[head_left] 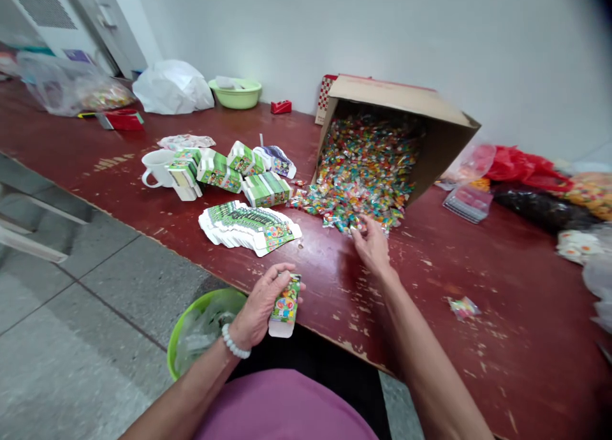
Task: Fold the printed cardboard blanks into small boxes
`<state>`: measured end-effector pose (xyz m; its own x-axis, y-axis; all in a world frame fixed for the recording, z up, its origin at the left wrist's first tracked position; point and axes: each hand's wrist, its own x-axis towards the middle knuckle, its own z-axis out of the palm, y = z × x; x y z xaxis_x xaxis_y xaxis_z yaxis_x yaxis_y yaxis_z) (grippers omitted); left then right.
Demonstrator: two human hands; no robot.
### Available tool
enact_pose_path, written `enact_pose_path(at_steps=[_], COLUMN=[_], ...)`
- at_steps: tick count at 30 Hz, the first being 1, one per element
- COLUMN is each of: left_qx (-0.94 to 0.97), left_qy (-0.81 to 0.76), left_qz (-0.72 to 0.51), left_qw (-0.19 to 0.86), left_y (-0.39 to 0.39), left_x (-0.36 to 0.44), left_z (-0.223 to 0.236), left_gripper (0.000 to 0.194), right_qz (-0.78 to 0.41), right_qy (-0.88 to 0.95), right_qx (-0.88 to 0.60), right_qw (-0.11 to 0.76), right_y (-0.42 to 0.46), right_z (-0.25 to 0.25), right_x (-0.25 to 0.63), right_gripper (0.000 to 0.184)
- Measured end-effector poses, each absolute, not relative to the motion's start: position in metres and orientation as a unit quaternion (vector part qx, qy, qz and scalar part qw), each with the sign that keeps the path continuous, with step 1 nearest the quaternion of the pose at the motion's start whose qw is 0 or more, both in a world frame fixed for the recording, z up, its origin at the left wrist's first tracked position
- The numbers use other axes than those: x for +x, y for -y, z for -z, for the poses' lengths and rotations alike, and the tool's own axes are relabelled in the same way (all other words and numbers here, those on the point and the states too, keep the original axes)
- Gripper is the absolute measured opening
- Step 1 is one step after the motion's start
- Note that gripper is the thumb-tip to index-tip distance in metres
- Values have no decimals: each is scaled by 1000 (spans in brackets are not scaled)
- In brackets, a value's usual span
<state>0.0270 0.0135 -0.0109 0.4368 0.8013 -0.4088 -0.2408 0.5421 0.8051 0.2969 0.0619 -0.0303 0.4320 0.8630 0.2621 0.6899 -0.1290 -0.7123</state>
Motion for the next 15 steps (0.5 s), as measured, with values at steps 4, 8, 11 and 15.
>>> enact_pose_path(at_steps=[4,8,11,15], left_qx=[310,329,359,410], left_qy=[-407,-408,-438,-472], left_qz=[-370,-378,-373,-378], left_qw=[775,763,735,683], left_y=[-22,-27,-31,-38], left_x=[28,25,20,9], left_z=[18,19,16,17], left_gripper=[49,50,49,50], right_qz=[-92,-105,-123,-159], right_qy=[524,505,474,393], right_qx=[-763,-769,-762,-736], right_qw=[367,378,423,527], right_y=[-96,-96,-85,-65], right_z=[43,55,56,53], right_x=[325,320,316,312], right_gripper=[46,25,17,24])
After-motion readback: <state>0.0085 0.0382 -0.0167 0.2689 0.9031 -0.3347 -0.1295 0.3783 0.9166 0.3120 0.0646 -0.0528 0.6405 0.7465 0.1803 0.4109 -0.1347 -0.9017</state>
